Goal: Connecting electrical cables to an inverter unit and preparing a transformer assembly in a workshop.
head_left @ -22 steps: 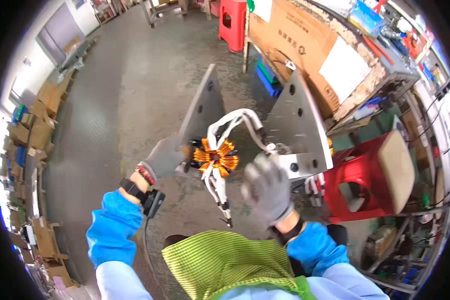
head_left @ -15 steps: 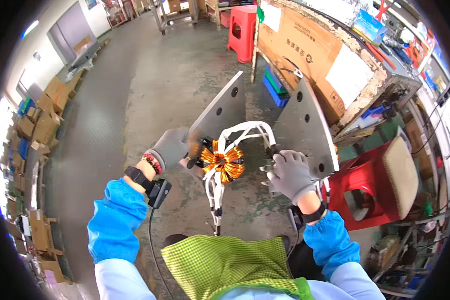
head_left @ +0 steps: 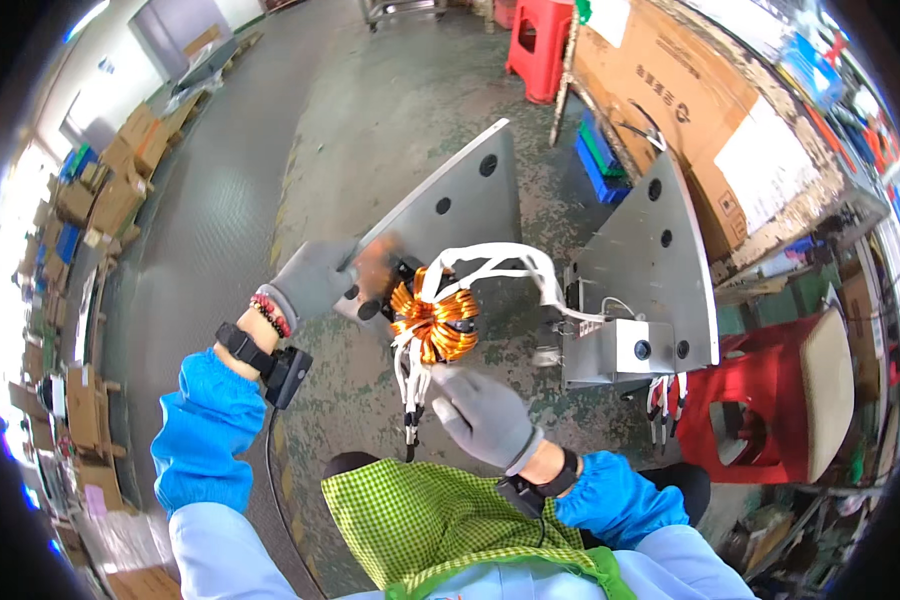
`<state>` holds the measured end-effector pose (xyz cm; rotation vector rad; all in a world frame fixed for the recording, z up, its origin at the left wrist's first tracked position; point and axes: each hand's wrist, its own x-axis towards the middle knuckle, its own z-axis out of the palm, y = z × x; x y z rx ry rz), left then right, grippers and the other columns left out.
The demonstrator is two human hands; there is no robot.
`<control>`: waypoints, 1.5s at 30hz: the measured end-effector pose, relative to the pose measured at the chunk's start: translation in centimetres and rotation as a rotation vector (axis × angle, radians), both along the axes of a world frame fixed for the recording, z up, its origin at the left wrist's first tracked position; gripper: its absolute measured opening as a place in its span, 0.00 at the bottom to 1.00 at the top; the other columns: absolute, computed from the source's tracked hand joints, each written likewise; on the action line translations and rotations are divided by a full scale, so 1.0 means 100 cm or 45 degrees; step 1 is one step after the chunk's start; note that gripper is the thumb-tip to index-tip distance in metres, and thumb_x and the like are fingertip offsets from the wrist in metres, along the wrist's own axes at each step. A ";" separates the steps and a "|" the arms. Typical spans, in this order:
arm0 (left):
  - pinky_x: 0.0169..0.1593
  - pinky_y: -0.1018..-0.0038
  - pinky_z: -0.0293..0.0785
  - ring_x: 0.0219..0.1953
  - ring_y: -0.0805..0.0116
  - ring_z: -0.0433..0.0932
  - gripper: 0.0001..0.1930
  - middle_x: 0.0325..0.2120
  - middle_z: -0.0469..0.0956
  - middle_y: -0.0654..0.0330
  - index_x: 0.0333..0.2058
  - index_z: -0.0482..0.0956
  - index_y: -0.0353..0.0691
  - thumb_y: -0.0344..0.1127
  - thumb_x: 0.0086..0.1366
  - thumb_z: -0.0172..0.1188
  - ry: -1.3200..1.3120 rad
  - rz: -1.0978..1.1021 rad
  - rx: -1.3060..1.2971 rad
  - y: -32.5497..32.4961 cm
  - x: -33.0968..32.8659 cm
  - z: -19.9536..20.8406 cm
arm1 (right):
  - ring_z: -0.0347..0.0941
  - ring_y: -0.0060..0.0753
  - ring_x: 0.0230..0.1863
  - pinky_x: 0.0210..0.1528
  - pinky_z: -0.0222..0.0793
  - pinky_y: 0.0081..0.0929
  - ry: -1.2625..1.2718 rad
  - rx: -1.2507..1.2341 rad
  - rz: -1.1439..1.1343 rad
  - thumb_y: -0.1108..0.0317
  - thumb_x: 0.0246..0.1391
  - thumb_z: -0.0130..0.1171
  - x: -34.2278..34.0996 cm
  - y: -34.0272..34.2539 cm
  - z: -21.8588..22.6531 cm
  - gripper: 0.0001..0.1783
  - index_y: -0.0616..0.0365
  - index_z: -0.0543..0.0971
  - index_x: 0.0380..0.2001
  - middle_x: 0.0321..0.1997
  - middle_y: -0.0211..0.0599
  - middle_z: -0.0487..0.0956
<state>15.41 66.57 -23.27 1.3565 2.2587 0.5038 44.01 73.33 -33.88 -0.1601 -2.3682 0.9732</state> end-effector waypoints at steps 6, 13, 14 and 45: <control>0.35 0.62 0.72 0.28 0.48 0.77 0.12 0.26 0.75 0.42 0.37 0.76 0.36 0.38 0.60 0.54 0.271 0.005 0.163 0.007 -0.007 -0.018 | 0.67 0.18 0.20 0.22 0.61 0.19 0.181 -1.716 -0.083 0.63 0.60 0.47 -0.033 0.035 -0.052 0.17 0.60 0.76 0.21 0.20 0.29 0.75; 0.38 0.59 0.71 0.33 0.43 0.76 0.12 0.28 0.75 0.41 0.37 0.75 0.36 0.38 0.60 0.55 0.338 0.140 0.097 0.006 -0.024 -0.029 | 0.74 0.23 0.32 0.41 0.69 0.23 0.741 -2.106 -0.431 0.55 0.63 0.52 -0.077 0.107 -0.066 0.13 0.51 0.75 0.43 0.32 0.29 0.79; 0.38 0.58 0.71 0.33 0.42 0.76 0.12 0.28 0.76 0.41 0.37 0.74 0.36 0.39 0.61 0.54 0.421 0.105 0.073 0.006 -0.023 -0.028 | 0.75 0.25 0.33 0.42 0.71 0.27 0.844 -2.203 -0.407 0.57 0.63 0.52 -0.084 0.120 -0.063 0.12 0.51 0.76 0.43 0.35 0.29 0.80; 0.47 0.68 0.71 0.41 0.60 0.78 0.18 0.40 0.80 0.47 0.48 0.74 0.31 0.38 0.65 0.53 0.367 0.132 0.044 0.006 -0.038 -0.044 | 0.78 0.35 0.29 0.28 0.72 0.36 0.812 -2.611 -0.771 0.64 0.54 0.50 -0.084 0.132 -0.198 0.09 0.55 0.77 0.34 0.28 0.40 0.80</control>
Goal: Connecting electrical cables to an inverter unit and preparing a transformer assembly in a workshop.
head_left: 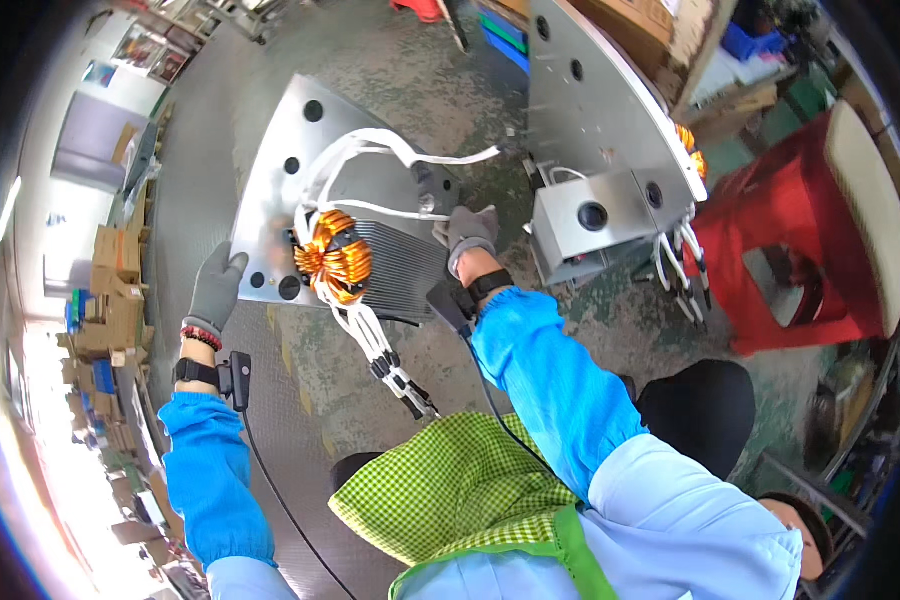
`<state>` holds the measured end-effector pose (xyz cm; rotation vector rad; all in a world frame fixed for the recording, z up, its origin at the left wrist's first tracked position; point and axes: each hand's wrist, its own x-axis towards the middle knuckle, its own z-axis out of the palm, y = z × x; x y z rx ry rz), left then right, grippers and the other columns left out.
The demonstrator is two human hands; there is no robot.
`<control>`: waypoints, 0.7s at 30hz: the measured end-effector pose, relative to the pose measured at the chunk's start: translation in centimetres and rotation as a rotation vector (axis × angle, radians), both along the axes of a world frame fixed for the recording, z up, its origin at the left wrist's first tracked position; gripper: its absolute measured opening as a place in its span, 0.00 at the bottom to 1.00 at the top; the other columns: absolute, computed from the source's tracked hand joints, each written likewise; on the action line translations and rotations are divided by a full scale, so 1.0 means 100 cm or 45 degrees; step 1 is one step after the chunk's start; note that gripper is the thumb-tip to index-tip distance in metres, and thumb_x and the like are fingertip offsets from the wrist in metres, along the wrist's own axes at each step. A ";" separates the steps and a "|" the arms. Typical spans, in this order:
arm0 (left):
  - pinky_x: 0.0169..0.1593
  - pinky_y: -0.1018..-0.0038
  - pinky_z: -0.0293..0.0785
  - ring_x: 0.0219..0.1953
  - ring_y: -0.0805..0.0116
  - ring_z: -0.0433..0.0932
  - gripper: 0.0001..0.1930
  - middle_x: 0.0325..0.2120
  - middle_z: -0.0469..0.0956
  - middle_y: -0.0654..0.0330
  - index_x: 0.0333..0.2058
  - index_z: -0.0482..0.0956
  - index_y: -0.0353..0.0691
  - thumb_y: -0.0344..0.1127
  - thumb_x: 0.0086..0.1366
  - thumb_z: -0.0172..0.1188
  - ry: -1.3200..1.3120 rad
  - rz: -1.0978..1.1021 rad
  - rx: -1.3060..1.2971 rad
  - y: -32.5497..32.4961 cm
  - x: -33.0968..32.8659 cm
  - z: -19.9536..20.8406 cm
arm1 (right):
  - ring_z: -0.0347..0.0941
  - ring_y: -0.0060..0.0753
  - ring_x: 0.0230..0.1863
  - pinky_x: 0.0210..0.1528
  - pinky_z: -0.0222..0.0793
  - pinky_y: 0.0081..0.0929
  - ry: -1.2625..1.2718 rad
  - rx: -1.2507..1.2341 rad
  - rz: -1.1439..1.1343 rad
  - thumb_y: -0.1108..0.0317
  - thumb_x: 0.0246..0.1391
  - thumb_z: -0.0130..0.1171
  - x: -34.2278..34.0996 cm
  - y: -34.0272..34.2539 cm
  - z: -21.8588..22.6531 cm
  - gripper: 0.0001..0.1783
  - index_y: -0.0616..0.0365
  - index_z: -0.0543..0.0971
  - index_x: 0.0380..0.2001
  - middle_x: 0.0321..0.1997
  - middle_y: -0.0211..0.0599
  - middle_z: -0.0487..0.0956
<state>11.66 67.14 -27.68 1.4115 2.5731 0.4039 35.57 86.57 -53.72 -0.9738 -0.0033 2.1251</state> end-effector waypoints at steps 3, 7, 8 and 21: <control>0.48 0.69 0.70 0.43 0.62 0.77 0.18 0.40 0.79 0.48 0.50 0.73 0.31 0.37 0.66 0.52 0.033 -0.005 -0.006 0.001 -0.004 -0.004 | 0.79 0.40 0.34 0.34 0.72 0.38 -0.781 0.709 0.340 0.65 0.51 0.50 0.021 -0.015 0.023 0.12 0.55 0.79 0.35 0.33 0.46 0.81; 0.50 0.68 0.69 0.45 0.63 0.76 0.19 0.42 0.78 0.49 0.51 0.73 0.31 0.38 0.66 0.53 0.052 -0.023 -0.056 0.000 -0.012 -0.009 | 0.78 0.51 0.43 0.47 0.71 0.37 -0.979 1.557 0.654 0.65 0.50 0.49 0.063 -0.055 0.071 0.22 0.58 0.77 0.48 0.44 0.55 0.79; 0.50 0.68 0.69 0.45 0.63 0.76 0.19 0.42 0.78 0.49 0.51 0.73 0.31 0.38 0.66 0.53 0.042 -0.038 -0.062 0.000 -0.016 -0.011 | 0.78 0.51 0.44 0.48 0.71 0.37 -0.947 1.728 0.621 0.65 0.50 0.48 0.065 -0.059 0.082 0.23 0.57 0.77 0.50 0.45 0.55 0.79; 0.52 0.67 0.68 0.45 0.57 0.75 0.22 0.42 0.78 0.46 0.48 0.73 0.26 0.44 0.70 0.49 0.339 0.085 0.083 -0.013 -0.040 -0.034 | 0.79 0.52 0.37 0.41 0.74 0.43 -0.996 1.792 1.178 0.62 0.52 0.53 0.027 -0.065 0.100 0.13 0.58 0.81 0.34 0.32 0.48 0.81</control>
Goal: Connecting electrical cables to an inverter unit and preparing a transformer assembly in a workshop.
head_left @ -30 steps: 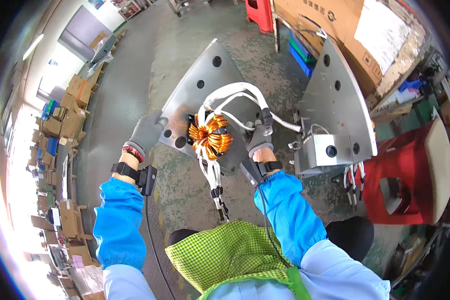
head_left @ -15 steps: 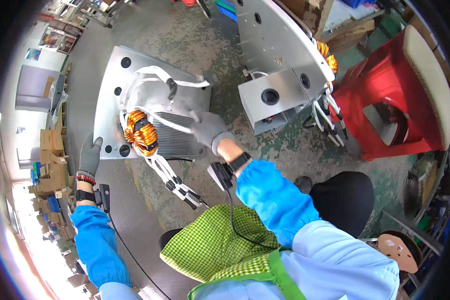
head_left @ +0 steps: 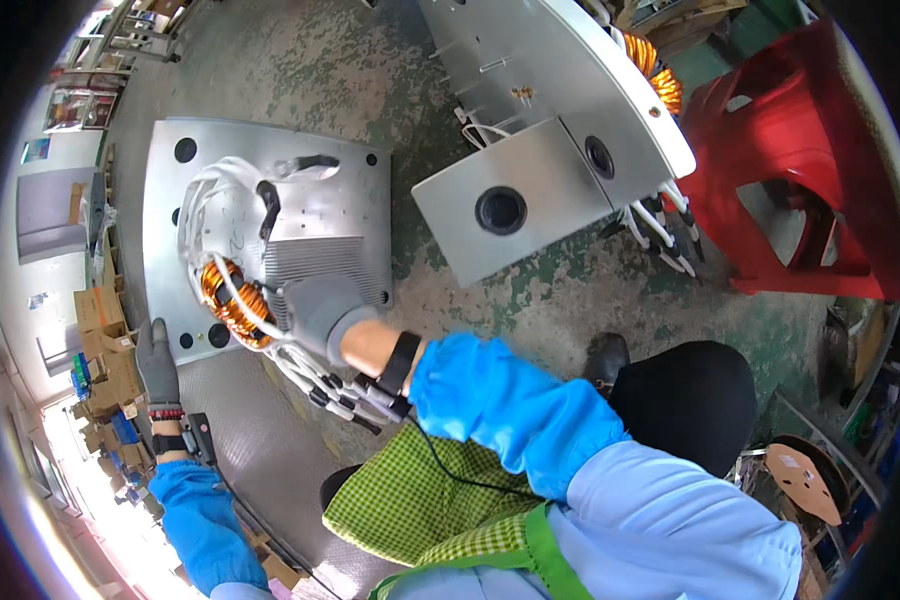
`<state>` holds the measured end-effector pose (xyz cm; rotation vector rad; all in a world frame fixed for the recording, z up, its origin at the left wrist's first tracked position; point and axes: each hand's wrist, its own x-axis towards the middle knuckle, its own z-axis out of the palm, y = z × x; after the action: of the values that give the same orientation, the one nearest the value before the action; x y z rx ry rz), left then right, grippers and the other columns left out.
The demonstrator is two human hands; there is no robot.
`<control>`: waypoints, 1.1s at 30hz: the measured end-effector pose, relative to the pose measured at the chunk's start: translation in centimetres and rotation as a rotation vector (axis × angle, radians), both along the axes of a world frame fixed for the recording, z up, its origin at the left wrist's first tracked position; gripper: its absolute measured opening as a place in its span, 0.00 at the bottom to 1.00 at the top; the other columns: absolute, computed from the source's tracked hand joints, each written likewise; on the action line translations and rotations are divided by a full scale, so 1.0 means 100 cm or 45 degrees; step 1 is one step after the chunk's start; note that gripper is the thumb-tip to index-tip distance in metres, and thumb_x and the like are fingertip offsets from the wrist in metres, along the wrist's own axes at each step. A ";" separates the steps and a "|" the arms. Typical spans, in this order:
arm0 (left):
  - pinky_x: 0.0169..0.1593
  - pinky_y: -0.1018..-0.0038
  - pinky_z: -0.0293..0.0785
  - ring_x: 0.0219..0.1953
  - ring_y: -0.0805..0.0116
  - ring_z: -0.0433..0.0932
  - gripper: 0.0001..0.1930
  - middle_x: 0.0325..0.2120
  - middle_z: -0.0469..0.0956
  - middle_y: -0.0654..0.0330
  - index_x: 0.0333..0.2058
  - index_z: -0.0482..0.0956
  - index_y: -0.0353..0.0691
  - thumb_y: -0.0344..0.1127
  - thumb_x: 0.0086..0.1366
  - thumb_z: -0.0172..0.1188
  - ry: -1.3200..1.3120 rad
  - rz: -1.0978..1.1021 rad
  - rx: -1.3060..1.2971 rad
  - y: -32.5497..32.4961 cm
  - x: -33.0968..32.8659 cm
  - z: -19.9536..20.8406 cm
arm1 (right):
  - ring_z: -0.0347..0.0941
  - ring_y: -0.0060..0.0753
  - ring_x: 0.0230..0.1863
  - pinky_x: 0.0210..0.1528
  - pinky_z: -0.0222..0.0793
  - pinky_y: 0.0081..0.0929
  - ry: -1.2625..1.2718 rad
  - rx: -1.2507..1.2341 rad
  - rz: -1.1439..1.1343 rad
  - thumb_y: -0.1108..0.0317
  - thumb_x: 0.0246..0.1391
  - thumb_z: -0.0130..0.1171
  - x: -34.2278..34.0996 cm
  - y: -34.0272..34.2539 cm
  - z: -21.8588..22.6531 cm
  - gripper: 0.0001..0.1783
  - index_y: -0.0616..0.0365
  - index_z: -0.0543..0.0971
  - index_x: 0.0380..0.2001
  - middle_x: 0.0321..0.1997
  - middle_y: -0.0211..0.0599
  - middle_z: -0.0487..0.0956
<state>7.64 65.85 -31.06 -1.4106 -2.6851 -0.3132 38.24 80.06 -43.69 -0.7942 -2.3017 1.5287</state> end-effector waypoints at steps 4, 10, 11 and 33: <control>0.49 0.70 0.68 0.41 0.65 0.74 0.24 0.40 0.78 0.51 0.47 0.74 0.27 0.47 0.71 0.47 -0.143 0.061 0.015 0.000 -0.004 -0.005 | 0.81 0.46 0.35 0.37 0.75 0.39 0.012 -0.114 -0.056 0.53 0.49 0.59 -0.017 -0.007 0.004 0.16 0.54 0.84 0.31 0.31 0.44 0.83; 0.47 0.71 0.69 0.40 0.67 0.73 0.25 0.38 0.77 0.53 0.47 0.74 0.27 0.49 0.70 0.48 -0.255 0.074 0.021 -0.003 -0.016 -0.011 | 0.81 0.42 0.34 0.34 0.75 0.37 -0.037 0.005 0.097 0.61 0.48 0.60 -0.039 -0.011 -0.003 0.11 0.55 0.84 0.30 0.32 0.39 0.83; 0.47 0.71 0.69 0.40 0.67 0.73 0.25 0.38 0.77 0.53 0.47 0.74 0.27 0.49 0.70 0.47 -0.297 0.061 0.053 -0.004 -0.017 -0.012 | 0.81 0.42 0.34 0.34 0.75 0.37 -0.048 0.016 0.078 0.61 0.48 0.60 -0.042 -0.013 -0.004 0.11 0.55 0.84 0.30 0.32 0.39 0.82; 0.46 0.71 0.69 0.39 0.65 0.74 0.22 0.38 0.77 0.51 0.45 0.73 0.25 0.44 0.70 0.51 0.082 -0.028 -0.027 0.007 0.020 0.001 | 0.78 0.55 0.40 0.40 0.74 0.43 0.063 -0.028 0.133 0.60 0.49 0.58 -0.060 0.018 -0.030 0.14 0.61 0.81 0.31 0.33 0.52 0.81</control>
<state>9.65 66.53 -30.91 -1.4319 -2.6309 -0.2370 32.26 81.86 -46.68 -0.6435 -2.3276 1.6008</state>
